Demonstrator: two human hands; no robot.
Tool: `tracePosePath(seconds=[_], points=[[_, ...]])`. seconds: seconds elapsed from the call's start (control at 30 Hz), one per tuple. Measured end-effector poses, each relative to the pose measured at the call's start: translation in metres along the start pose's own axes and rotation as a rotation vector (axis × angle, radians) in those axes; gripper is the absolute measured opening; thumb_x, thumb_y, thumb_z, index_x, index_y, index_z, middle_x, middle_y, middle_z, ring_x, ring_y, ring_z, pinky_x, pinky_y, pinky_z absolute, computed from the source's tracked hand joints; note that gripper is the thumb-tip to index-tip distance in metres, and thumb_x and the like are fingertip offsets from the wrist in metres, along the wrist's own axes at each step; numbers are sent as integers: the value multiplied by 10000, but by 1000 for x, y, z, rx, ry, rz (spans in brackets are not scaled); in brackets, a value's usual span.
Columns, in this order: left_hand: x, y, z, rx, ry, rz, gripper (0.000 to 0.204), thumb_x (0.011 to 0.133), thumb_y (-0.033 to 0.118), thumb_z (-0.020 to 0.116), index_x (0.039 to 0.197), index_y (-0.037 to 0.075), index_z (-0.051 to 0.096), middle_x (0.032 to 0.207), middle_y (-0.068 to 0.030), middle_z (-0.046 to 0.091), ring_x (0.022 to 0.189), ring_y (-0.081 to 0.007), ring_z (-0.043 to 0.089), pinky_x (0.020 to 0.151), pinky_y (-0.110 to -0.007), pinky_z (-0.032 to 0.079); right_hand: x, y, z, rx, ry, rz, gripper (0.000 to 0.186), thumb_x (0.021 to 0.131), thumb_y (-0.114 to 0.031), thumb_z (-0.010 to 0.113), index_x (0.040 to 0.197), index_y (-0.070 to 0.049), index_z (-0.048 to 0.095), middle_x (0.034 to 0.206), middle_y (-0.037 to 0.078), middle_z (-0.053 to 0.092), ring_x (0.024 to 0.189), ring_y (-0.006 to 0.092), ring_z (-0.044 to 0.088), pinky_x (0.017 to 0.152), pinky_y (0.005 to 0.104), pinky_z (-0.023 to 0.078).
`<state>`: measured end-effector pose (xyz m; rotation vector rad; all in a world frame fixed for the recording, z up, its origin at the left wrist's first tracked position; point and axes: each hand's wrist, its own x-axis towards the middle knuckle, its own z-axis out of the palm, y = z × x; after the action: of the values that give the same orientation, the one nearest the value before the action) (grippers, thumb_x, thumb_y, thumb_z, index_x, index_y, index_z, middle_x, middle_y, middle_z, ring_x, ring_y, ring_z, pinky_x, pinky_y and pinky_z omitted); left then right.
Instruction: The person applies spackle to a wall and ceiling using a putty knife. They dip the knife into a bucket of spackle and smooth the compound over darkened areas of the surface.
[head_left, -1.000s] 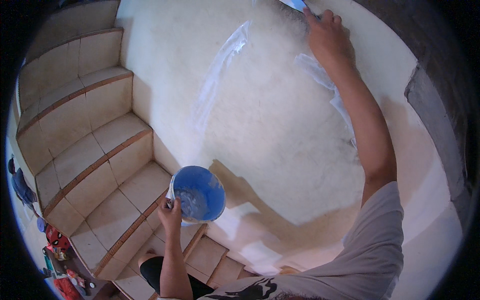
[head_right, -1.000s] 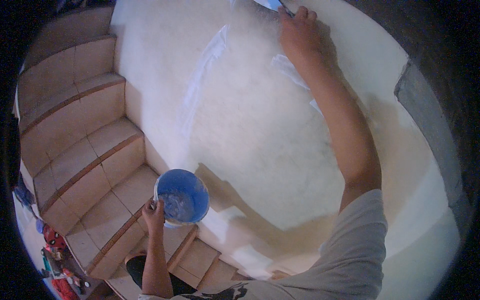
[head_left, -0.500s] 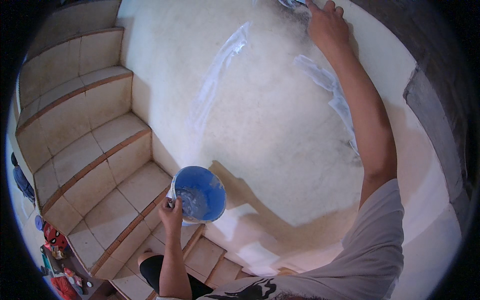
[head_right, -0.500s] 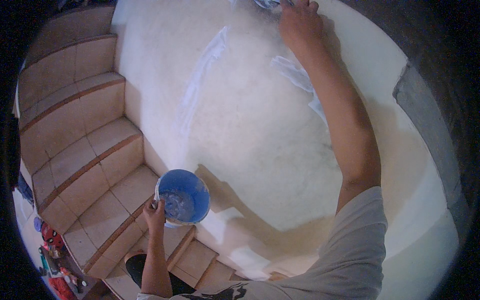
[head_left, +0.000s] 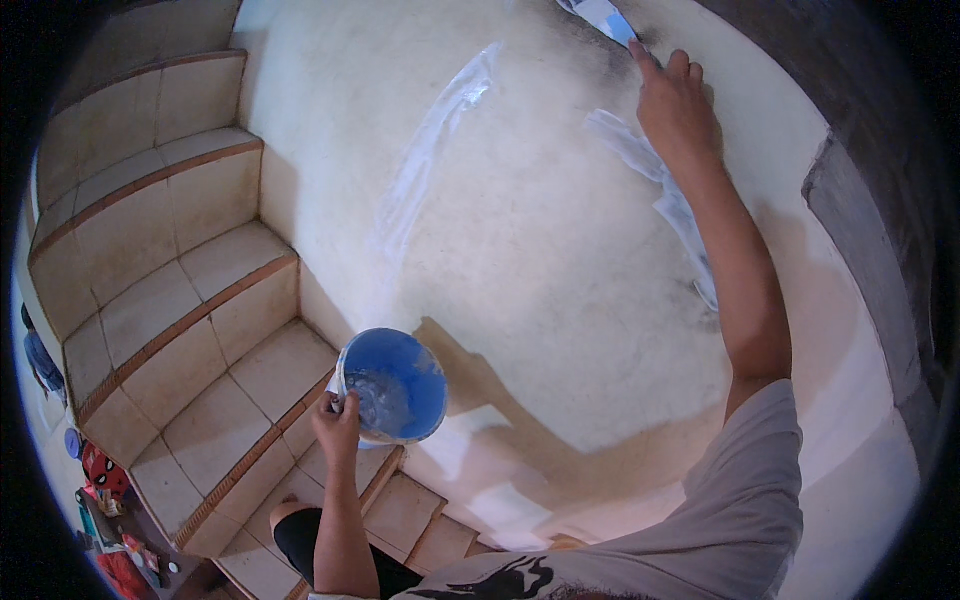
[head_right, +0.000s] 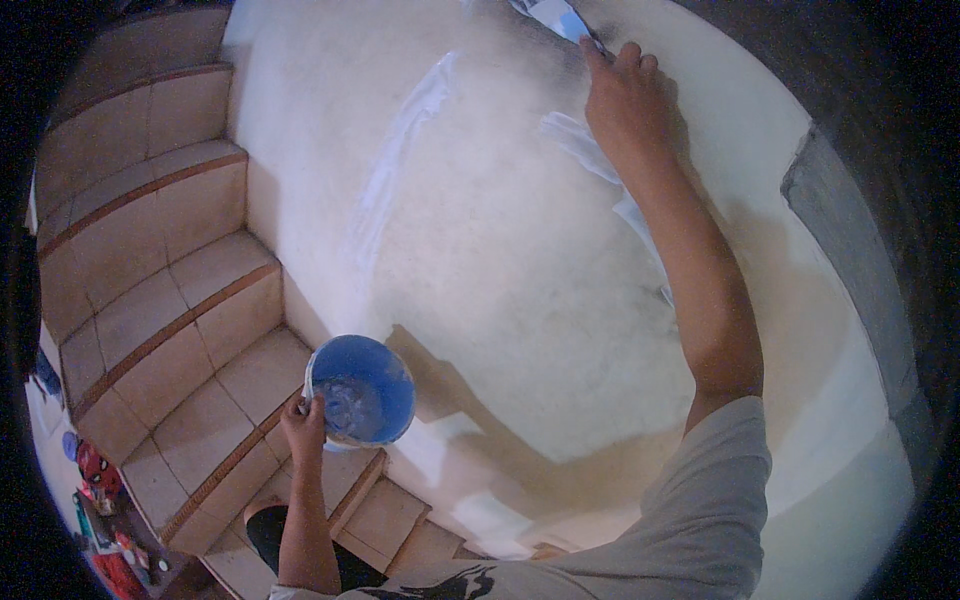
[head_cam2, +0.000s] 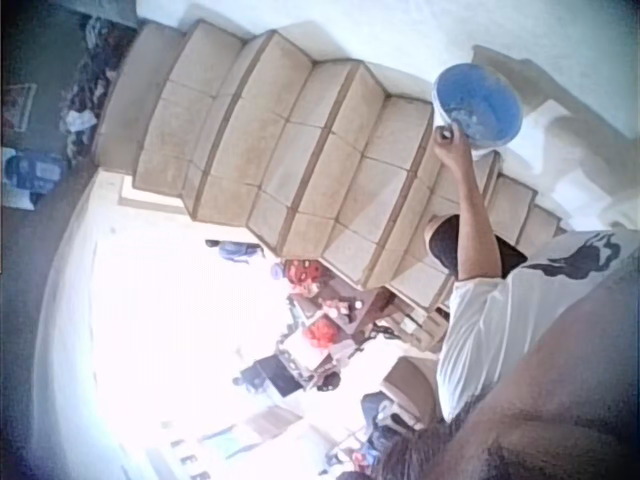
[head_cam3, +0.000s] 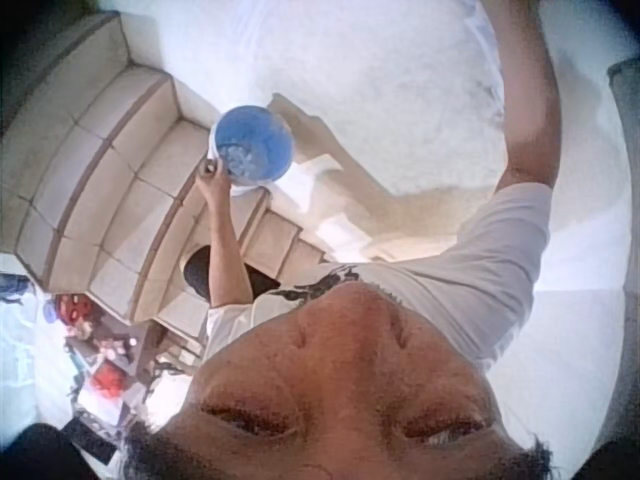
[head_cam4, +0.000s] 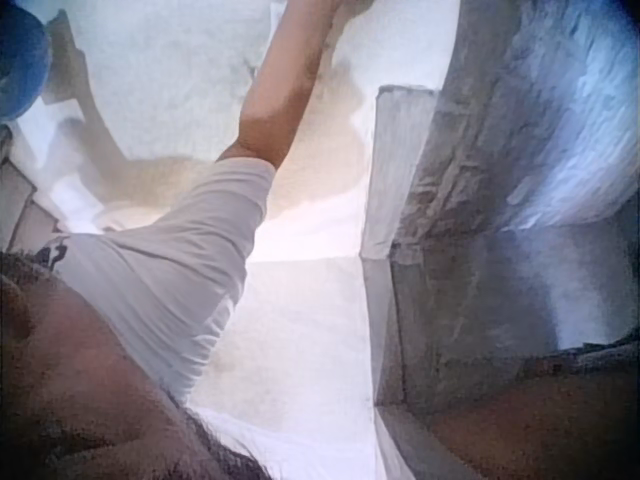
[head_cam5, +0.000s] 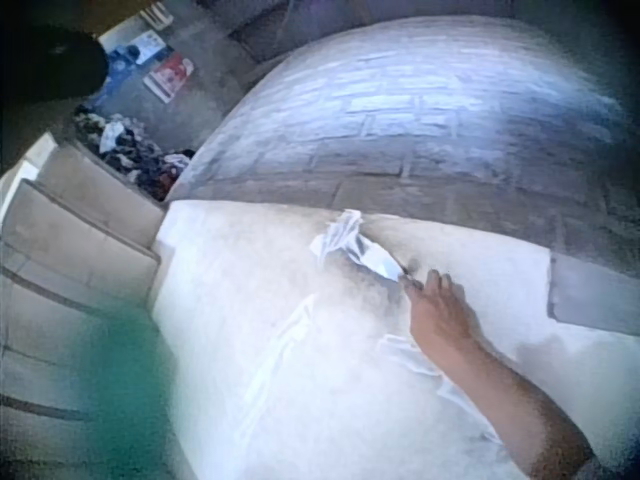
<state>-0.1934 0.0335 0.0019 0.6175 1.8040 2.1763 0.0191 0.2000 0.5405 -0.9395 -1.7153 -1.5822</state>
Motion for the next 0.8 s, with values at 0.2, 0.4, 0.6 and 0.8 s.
tracePosePath(seconds=[0.2,0.4,0.6,0.8], points=[[3,-5,-6,-50,-45,-81,223,875,181,736,824,-20,655,622,-3,572,547,-95,508,493,-289,402,-53,31,10,19,-64,9,553,941,-105,515,1475,-234,459,1113,176,522,1036,362,535,916,473,484],[6,-20,-3,66,-13,30,254,881,217,740,847,-19,654,625,-17,582,555,-89,507,494,-280,393,-27,26,0,46,-28,-14,559,946,-109,515,1483,-247,446,1093,172,520,1041,352,524,918,475,484],[-3,-2,0,4,-20,-85,243,866,170,709,790,-42,618,627,-27,565,579,-94,492,517,-305,410,-24,23,18,54,4,-11,598,954,-56,514,1498,-291,428,1065,162,487,1008,353,510,927,457,470],[-1,0,-3,41,0,27,251,867,173,709,800,-50,615,650,-23,563,609,-87,485,539,-293,407,-73,48,-1,104,-16,0,567,933,-90,537,1468,-268,469,1095,176,508,1019,365,519,875,459,490]])
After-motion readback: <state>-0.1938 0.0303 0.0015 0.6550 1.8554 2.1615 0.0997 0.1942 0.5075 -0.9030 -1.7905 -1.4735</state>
